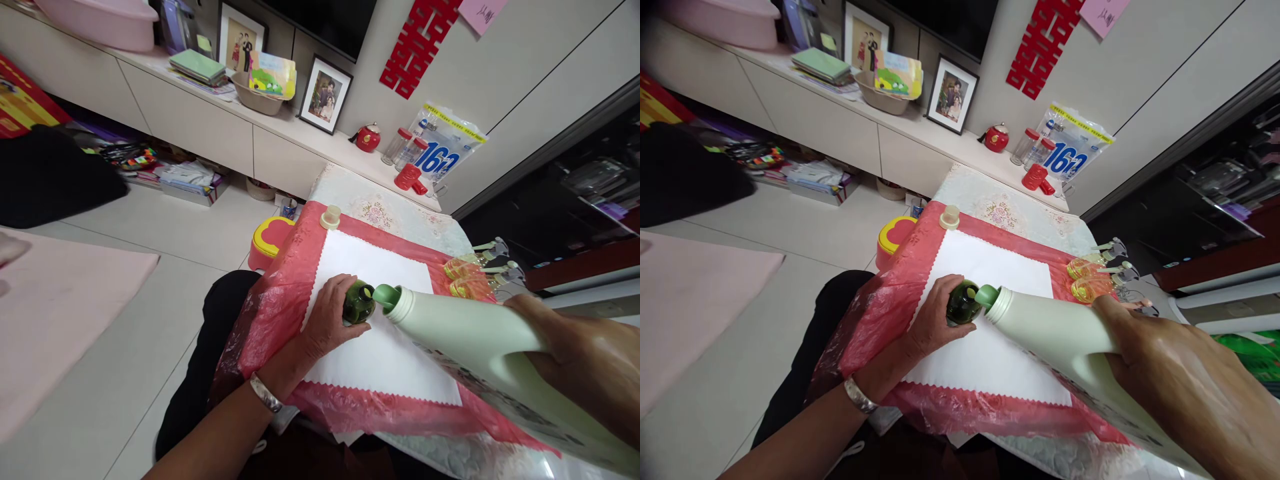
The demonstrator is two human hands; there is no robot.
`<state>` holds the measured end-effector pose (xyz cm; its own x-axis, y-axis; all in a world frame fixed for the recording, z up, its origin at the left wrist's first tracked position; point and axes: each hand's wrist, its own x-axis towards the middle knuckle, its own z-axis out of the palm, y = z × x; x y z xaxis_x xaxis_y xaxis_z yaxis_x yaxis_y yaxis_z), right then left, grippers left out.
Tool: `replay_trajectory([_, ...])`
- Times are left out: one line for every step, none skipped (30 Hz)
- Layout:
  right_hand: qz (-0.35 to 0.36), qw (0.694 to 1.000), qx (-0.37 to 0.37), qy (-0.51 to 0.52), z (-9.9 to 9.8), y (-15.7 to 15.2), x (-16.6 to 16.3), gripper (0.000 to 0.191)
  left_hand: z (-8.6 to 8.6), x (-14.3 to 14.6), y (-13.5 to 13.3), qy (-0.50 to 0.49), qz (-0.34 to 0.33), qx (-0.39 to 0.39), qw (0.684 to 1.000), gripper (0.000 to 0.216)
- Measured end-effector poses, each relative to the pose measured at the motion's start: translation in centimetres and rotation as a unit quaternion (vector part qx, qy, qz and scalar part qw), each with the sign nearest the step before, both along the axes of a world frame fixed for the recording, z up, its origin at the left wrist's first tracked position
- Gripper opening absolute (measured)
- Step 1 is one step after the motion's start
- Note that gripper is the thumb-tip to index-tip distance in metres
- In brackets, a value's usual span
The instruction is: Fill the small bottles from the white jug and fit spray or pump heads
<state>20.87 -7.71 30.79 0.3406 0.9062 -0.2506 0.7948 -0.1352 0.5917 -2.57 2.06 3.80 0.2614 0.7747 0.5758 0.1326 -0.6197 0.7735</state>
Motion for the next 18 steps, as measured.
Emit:
replay_trajectory([0.009,1.000,0.007,0.010,0.02,-0.05,0.16,0.027,0.03,-0.01,0.00,0.000,0.000,0.001,1.000,0.095])
replay_trajectory([0.019,1.000,0.016,0.017,0.02,-0.10,0.32,0.028,0.06,-0.02,0.01,0.000,0.000,0.001,1.000,0.095])
replay_trajectory([0.028,0.999,0.024,0.022,0.02,-0.13,0.45,0.029,0.09,-0.02,0.01,0.000,0.000,0.000,1.000,0.095])
replay_trajectory([0.034,0.999,0.030,0.023,0.01,-0.16,0.54,0.029,0.12,-0.02,0.01,0.000,0.001,0.000,1.000,0.095])
replay_trajectory([0.035,0.999,0.030,0.021,-0.01,-0.16,0.60,0.028,0.13,-0.01,0.00,0.001,0.000,0.000,1.000,0.095])
replay_trajectory([0.033,0.999,0.029,0.018,-0.04,-0.16,0.63,0.026,0.14,0.00,0.00,0.001,0.001,0.000,1.000,0.095])
replay_trajectory([0.030,0.999,0.029,0.016,-0.06,-0.16,0.65,0.025,0.15,0.01,0.00,0.001,0.001,-0.001,1.000,0.095])
replay_trajectory([0.029,0.999,0.027,0.015,-0.09,-0.15,0.66,0.026,0.15,0.01,-0.01,0.001,0.000,-0.001,1.000,0.095])
replay_trajectory([0.032,0.999,0.027,0.014,-0.12,-0.16,0.68,0.027,0.16,0.01,-0.02,0.001,-0.001,-0.002,1.000,0.095])
replay_trajectory([0.040,0.999,0.028,0.013,-0.14,-0.18,0.70,0.030,0.17,0.00,-0.02,0.001,-0.002,-0.003,1.000,0.095])
replay_trajectory([0.048,0.998,0.031,0.011,-0.16,-0.21,0.72,0.031,0.18,-0.01,-0.02,0.001,-0.003,-0.005,1.000,0.095])
replay_trajectory([0.055,0.998,0.036,0.005,-0.17,-0.24,0.73,0.033,0.20,-0.04,-0.03,0.000,-0.004,-0.006,1.000,0.095])
replay_trajectory([0.059,0.997,0.040,-0.003,-0.17,-0.27,0.73,0.032,0.21,-0.06,-0.03,0.000,-0.005,-0.006,1.000,0.094])
replay_trajectory([0.061,0.997,0.041,-0.010,-0.16,-0.28,0.71,0.032,0.23,-0.08,-0.03,0.000,-0.004,-0.006,1.000,0.094])
replay_trajectory([0.061,0.997,0.043,-0.015,-0.15,-0.28,0.69,0.032,0.24,-0.09,-0.03,0.000,-0.003,-0.006,1.000,0.094])
replay_trajectory([0.061,0.997,0.041,-0.016,-0.13,-0.26,0.66,0.032,0.24,-0.10,-0.04,0.000,-0.002,-0.005,1.000,0.094])
replay_trajectory([0.063,0.997,0.041,-0.016,-0.11,-0.22,0.64,0.033,0.23,-0.10,-0.04,0.000,-0.002,-0.003,1.000,0.094])
replay_trajectory([0.066,0.997,0.040,-0.016,-0.09,-0.17,0.61,0.034,0.22,-0.09,-0.04,0.000,-0.001,-0.002,1.000,0.094])
